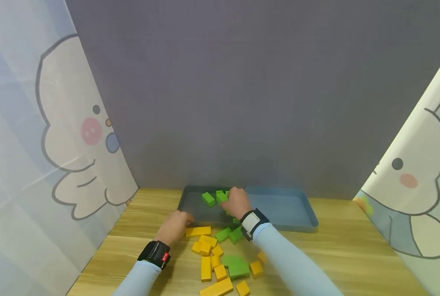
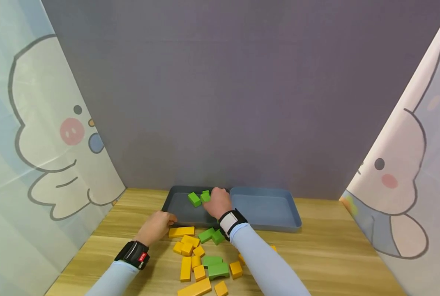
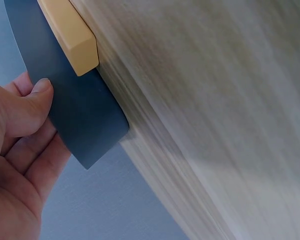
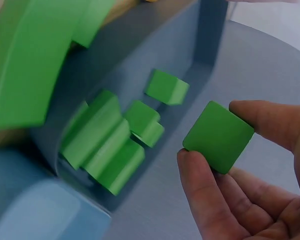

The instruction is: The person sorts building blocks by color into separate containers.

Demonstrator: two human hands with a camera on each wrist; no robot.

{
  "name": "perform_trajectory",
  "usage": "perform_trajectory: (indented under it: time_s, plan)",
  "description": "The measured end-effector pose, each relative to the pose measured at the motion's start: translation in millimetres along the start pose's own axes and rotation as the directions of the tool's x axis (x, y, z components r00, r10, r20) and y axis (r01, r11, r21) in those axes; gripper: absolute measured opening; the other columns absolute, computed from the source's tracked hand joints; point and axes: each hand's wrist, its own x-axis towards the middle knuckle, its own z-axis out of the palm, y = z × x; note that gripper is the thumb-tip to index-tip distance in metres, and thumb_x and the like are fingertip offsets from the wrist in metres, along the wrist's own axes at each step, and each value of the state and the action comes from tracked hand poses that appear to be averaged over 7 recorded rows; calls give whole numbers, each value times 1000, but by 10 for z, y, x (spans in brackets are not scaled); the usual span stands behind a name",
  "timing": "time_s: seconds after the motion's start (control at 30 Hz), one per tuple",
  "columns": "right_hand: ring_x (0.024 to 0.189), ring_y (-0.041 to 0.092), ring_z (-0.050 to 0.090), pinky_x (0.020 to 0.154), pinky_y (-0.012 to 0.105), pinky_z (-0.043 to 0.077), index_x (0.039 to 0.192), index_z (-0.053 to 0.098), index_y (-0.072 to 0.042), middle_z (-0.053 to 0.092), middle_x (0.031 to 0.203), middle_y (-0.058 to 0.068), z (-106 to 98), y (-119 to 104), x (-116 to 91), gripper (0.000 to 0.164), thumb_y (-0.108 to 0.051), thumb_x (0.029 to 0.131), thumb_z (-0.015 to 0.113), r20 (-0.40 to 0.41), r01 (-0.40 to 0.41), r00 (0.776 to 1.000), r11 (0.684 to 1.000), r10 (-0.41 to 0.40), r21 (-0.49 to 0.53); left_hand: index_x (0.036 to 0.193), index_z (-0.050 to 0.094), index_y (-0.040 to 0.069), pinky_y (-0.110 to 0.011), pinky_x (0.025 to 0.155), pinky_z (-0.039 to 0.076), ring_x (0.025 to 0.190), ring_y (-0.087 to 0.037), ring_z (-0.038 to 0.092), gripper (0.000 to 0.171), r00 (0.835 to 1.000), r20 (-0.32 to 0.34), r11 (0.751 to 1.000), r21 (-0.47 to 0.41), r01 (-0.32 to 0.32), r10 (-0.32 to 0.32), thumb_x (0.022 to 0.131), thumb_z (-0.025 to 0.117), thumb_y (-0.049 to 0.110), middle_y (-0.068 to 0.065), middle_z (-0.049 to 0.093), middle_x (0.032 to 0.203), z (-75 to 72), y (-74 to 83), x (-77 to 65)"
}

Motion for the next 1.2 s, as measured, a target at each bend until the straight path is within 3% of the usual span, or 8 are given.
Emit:
perform_trajectory:
  time_s: [0.37, 0.6, 0.9, 1.2]
  plan:
    - [48, 12, 34, 45, 24, 27, 56, 34, -17, 25, 56, -6, 339, 122, 135, 55, -17, 79, 85, -28, -95, 995, 987, 92, -128, 92, 82, 9, -37, 78, 65, 85, -21, 76, 16, 1000, -2, 1000, -10, 0, 0, 84, 78, -4, -4, 81, 92, -32, 37, -15]
    - [52, 13, 41, 47, 24, 29, 59, 45, -13, 37, 56, -4, 487, 140, 218, 46, -18, 77, 87, -19, -78, 997, 978, 76, -195, 92, 82, 12, -35, 78, 65, 84, -18, 76, 16, 1000, -11, 1000, 25, -11, 12, 85, 79, -2, -2, 81, 93, 30, -3, -5]
    - [55, 15, 45, 49, 25, 32, 66, 53, -10, 43, 58, -2, 552, 115, 252, 39, -21, 76, 90, -19, -101, 995, 968, 100, -230, 92, 82, 10, -38, 79, 65, 85, -21, 76, 16, 1000, -9, 1000, -4, -6, 6, 85, 78, -4, -3, 81, 93, 3, 32, -18]
    - [52, 14, 43, 47, 26, 32, 60, 48, -13, 38, 55, -4, 567, 99, 274, 42, -15, 76, 87, -32, -87, 996, 969, 81, -230, 92, 83, 10, -37, 79, 65, 85, -21, 76, 17, 1000, -4, 1000, -13, -3, 3, 86, 77, -4, -3, 81, 93, -6, 19, -12]
